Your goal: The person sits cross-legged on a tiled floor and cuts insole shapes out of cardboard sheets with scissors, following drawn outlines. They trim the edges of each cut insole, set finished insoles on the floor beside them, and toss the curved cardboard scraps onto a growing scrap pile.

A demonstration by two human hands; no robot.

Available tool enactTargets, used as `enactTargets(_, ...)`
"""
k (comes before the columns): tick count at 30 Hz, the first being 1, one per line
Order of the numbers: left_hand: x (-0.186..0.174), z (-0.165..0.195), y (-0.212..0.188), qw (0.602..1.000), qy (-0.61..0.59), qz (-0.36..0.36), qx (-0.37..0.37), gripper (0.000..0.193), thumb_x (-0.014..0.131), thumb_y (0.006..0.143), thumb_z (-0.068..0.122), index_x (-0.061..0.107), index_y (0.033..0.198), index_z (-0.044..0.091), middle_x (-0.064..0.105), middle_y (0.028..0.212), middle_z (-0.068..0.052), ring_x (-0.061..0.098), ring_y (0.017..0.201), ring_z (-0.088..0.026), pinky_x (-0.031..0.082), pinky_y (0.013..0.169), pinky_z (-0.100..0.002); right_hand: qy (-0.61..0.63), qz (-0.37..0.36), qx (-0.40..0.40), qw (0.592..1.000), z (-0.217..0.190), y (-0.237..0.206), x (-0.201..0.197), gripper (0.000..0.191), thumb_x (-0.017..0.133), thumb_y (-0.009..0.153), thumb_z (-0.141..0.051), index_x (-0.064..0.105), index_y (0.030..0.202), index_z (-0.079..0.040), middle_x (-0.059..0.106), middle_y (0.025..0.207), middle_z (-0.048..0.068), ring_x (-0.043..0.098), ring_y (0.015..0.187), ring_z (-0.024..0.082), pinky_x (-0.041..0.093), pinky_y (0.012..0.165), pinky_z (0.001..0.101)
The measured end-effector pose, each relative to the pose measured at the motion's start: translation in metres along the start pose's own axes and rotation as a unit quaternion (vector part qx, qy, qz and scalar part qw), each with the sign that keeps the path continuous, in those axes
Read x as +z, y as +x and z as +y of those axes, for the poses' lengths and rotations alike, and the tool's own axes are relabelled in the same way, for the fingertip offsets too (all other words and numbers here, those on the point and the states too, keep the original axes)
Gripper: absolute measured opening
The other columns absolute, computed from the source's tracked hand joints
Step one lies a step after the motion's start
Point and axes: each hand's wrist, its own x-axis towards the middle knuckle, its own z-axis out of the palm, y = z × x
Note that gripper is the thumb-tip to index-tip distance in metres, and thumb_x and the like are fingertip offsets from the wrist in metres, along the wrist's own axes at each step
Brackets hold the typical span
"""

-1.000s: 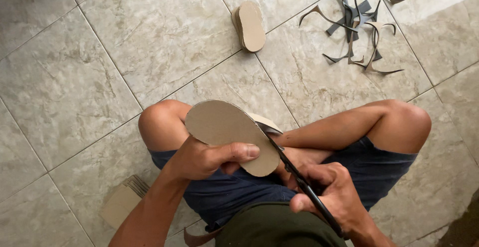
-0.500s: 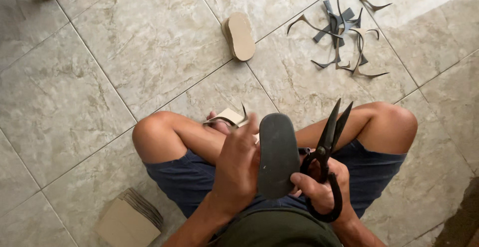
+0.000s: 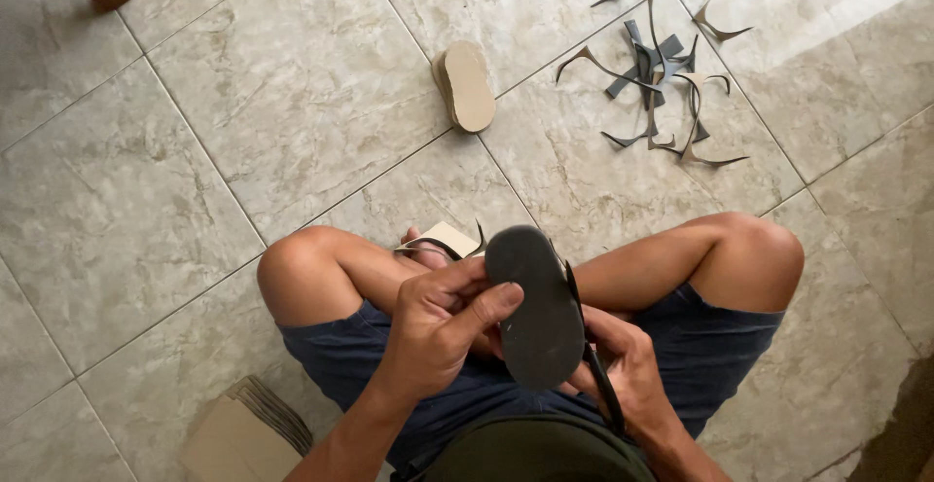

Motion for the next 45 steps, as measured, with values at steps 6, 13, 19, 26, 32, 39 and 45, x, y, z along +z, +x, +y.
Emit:
enactTargets(6,0.001,-0.004,0.009,1.0,0.001,-0.022,-0.019,0.026,0.067,0.099,0.008,0.07,0.119,-0.009,0.077,0.096,-0.008,0.069,0.085,-0.008,0.057,0.075,-0.023,-0.124,0.056,-0.011,0.991,0.008,-0.002,-0.005,0.012,0.076,0.083,-0.01,0.077,0.088,0.001,0.062,0.055,0.0,0.053,0.046,0.006,0.04,0.043,0.0254)
enactTargets(13,0.002,-0.014,0.029,0.997,0.055,-0.032,-0.041,0.029,0.071,0.094,0.012,0.071,0.118,-0.004,0.076,0.093,-0.004,0.067,0.077,-0.006,0.055,0.066,-0.023,0.078,0.148,-0.127,0.978,0.012,0.015,-0.03,0.016,0.057,0.097,-0.014,0.065,0.105,-0.002,0.066,0.085,0.0,0.064,0.073,0.006,0.052,0.067,0.0212)
enactTargets(19,0.005,-0.02,0.05,0.996,0.05,-0.033,-0.06,0.028,0.073,0.093,0.013,0.073,0.116,-0.003,0.075,0.091,-0.007,0.066,0.076,-0.009,0.053,0.065,-0.025,0.007,0.186,0.059,0.981,0.022,0.015,-0.045,0.027,0.064,0.097,-0.01,0.067,0.082,0.013,0.057,0.057,0.013,0.051,0.045,0.019,0.038,0.044,0.0322)
enactTargets(26,0.011,-0.024,0.033,0.689,0.554,-0.039,0.466,0.032,0.072,0.086,0.004,0.066,0.117,0.003,0.069,0.113,-0.018,0.067,0.108,-0.036,0.053,0.096,-0.047,0.249,0.086,0.008,0.965,0.017,0.032,-0.022,0.016,0.064,0.091,-0.012,0.064,0.084,0.002,0.066,0.065,0.013,0.064,0.054,0.021,0.051,0.052,0.0343)
enactTargets(32,-0.022,-0.071,0.012,0.793,0.528,0.114,0.283,0.026,0.069,0.096,0.011,0.066,0.12,0.003,0.07,0.103,-0.015,0.066,0.1,-0.03,0.054,0.089,-0.042,-0.095,0.235,-0.296,0.921,-0.025,0.094,-0.002,0.019,0.068,0.097,-0.013,0.067,0.102,0.004,0.065,0.081,0.004,0.06,0.072,0.011,0.05,0.066,0.0275)
enactTargets(39,-0.042,-0.123,0.022,0.677,0.713,0.094,0.154,0.053,0.07,0.085,0.031,0.062,0.129,0.003,0.069,0.098,-0.017,0.06,0.097,-0.033,0.043,0.087,-0.048,-0.221,0.101,-0.048,0.969,-0.02,0.2,0.024,0.035,0.08,0.087,-0.034,0.078,0.092,0.001,0.066,0.064,0.008,0.057,0.057,0.009,0.043,0.05,0.0284)
enactTargets(45,-0.047,-0.13,0.04,0.663,0.74,0.097,0.06,0.046,0.068,0.089,0.034,0.064,0.126,0.006,0.067,0.102,-0.016,0.057,0.104,-0.033,0.039,0.092,-0.049,-0.134,0.019,0.032,0.99,0.07,0.155,0.015,0.034,0.078,0.085,-0.034,0.079,0.096,-0.001,0.068,0.067,0.002,0.059,0.056,0.006,0.05,0.048,0.025)
